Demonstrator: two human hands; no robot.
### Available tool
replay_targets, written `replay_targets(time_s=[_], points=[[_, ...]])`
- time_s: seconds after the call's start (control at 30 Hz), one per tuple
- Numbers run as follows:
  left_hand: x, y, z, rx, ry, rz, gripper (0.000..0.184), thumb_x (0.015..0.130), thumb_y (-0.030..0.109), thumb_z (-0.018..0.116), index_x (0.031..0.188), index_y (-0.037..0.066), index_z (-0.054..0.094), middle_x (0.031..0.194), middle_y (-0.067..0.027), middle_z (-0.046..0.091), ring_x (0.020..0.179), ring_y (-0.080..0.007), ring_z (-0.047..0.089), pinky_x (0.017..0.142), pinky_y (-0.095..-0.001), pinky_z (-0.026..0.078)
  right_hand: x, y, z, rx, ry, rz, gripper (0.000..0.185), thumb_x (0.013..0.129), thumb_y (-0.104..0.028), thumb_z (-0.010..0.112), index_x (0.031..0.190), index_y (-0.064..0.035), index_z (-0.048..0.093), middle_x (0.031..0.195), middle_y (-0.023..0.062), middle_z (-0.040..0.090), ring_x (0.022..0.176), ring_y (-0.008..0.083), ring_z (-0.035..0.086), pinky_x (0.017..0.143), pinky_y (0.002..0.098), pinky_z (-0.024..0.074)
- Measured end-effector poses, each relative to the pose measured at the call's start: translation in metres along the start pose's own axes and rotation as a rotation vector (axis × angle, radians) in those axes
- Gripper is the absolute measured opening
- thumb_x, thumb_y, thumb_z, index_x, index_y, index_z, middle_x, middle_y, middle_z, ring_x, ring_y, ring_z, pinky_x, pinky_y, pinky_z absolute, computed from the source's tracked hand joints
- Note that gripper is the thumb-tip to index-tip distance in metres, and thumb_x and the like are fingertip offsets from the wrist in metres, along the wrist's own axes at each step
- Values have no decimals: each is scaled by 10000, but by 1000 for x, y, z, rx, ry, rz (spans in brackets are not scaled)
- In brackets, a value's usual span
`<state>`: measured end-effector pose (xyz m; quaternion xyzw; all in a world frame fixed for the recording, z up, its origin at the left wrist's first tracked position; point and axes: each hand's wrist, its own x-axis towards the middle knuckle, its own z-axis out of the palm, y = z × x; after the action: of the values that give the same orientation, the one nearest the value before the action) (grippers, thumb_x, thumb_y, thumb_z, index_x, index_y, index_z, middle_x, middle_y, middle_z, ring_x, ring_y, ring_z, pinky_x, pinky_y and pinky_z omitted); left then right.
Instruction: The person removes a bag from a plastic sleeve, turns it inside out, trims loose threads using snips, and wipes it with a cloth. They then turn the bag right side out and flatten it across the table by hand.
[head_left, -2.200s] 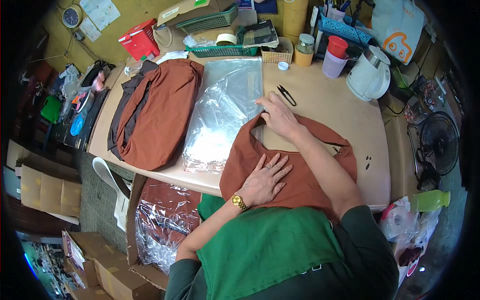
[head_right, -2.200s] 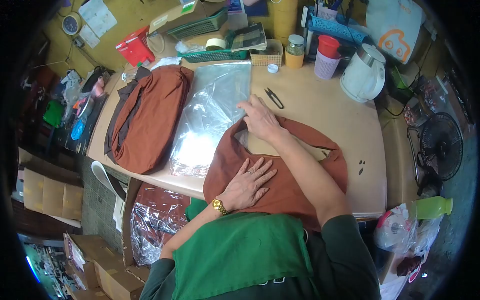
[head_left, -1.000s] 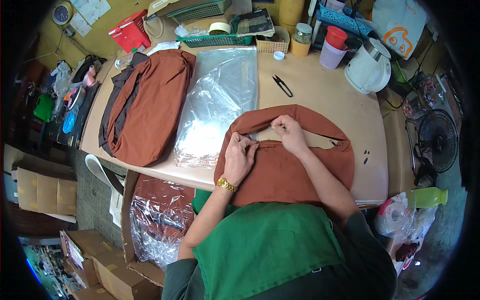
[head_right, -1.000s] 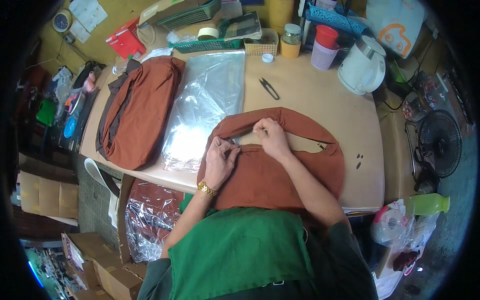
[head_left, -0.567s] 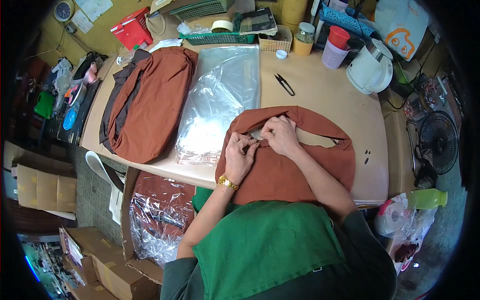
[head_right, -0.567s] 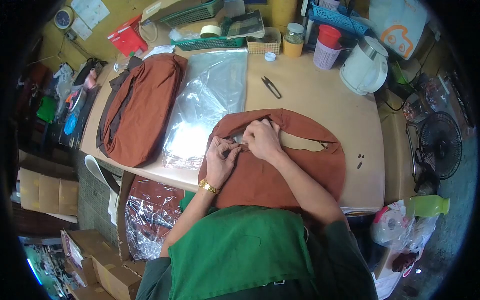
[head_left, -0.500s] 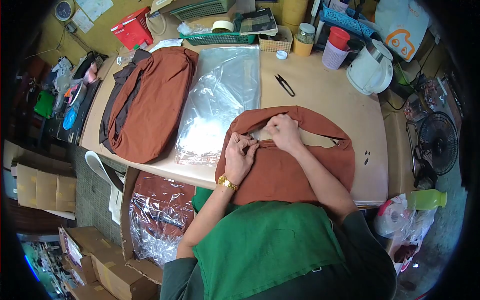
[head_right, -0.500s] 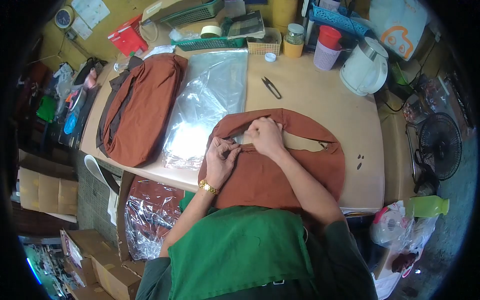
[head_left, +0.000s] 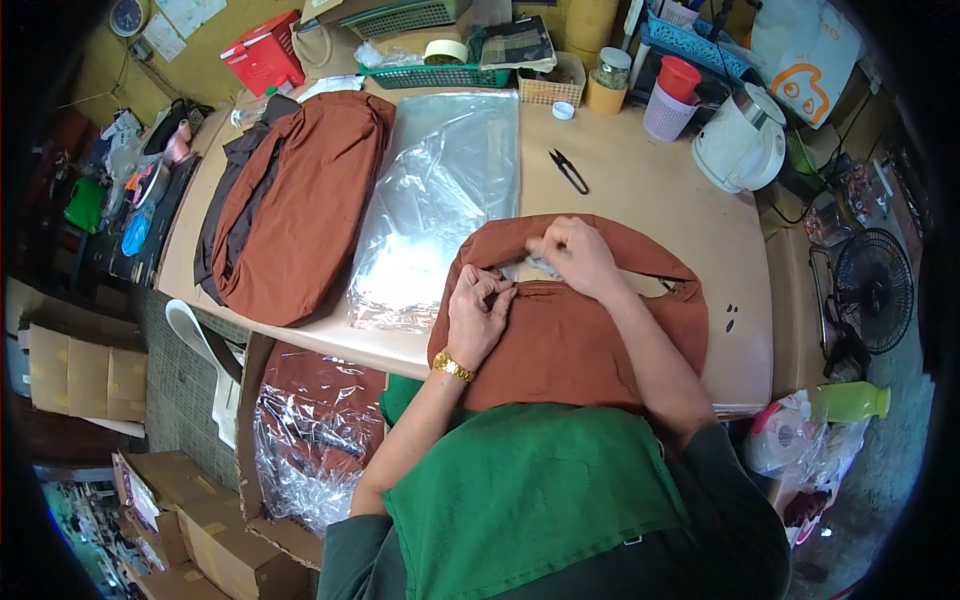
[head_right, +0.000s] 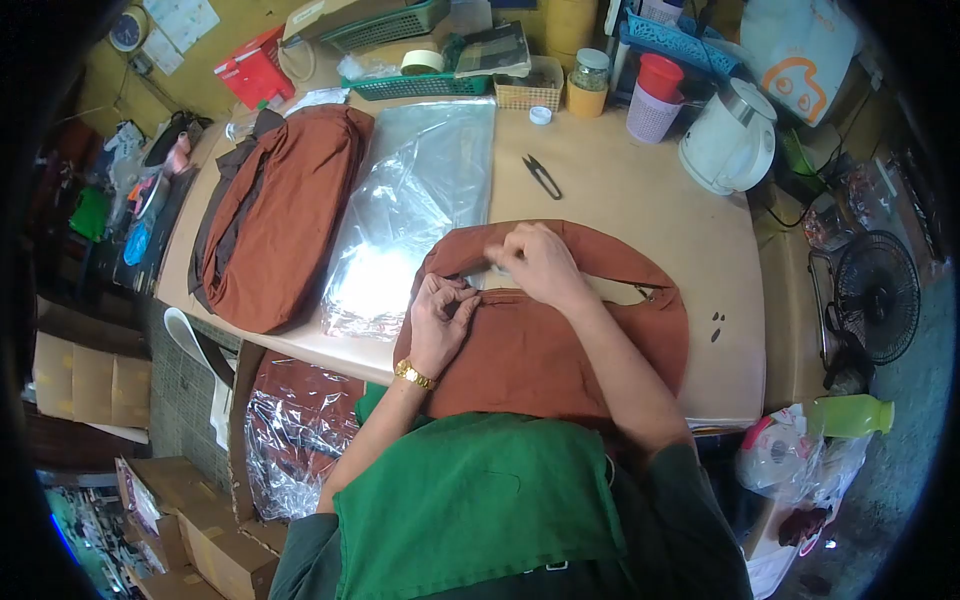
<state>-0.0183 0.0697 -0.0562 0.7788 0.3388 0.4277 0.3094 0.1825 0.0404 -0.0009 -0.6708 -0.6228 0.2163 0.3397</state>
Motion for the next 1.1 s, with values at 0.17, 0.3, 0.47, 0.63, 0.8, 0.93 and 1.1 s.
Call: replay_targets(time_s=[0.17,0.3,0.47,0.63,0.8,0.93,1.1], points=[[0,1,0,0,0,4,125,739,-6,779,845,13,716,841,-117,603,869,-259,623,781,-356,528,-14,22,20,-185,-53,-287,157,777,-151,739,761,-26,646,814,114,601,807,324,570,805,407,467],[-1,-4,1,15,12,27,124,740,-23,770,840,2,701,859,-120,601,865,-262,625,759,-360,526,-6,20,16,124,48,-143,90,826,-74,682,781,-14,633,791,68,629,762,193,601,723,339,488],[3,17,-5,238,-111,55,110,801,113,750,841,20,709,895,-121,568,839,-285,602,716,-377,517,19,14,-52,658,213,316,86,917,-48,603,857,-15,654,720,47,643,652,159,636,633,308,528],[26,40,-9,697,-268,323,177,776,145,686,842,-19,687,911,-126,530,881,-303,547,715,-377,503,45,65,-72,-466,294,92,224,862,-211,689,1004,-38,673,1012,153,630,968,323,615,858,436,501],[44,15,-2,174,-478,146,117,686,2,718,779,-12,648,795,-162,627,835,-355,625,761,-424,521,99,93,-25,-461,349,68,333,800,-227,739,1051,-23,658,1136,168,574,1105,354,561,926,450,462],[50,2,-12,-83,-546,-208,283,696,152,845,842,-23,678,816,-125,668,766,-244,668,738,-338,536,117,110,-9,-606,315,112,281,862,-215,675,1059,-15,658,1088,191,590,1070,352,580,907,447,481],[47,11,-9,5,-504,-191,272,741,158,829,984,65,751,856,-83,703,768,-186,679,744,-322,528,136,129,-28,-737,223,42,262,970,-227,543,1050,-6,659,923,159,639,890,264,646,768,387,525]])
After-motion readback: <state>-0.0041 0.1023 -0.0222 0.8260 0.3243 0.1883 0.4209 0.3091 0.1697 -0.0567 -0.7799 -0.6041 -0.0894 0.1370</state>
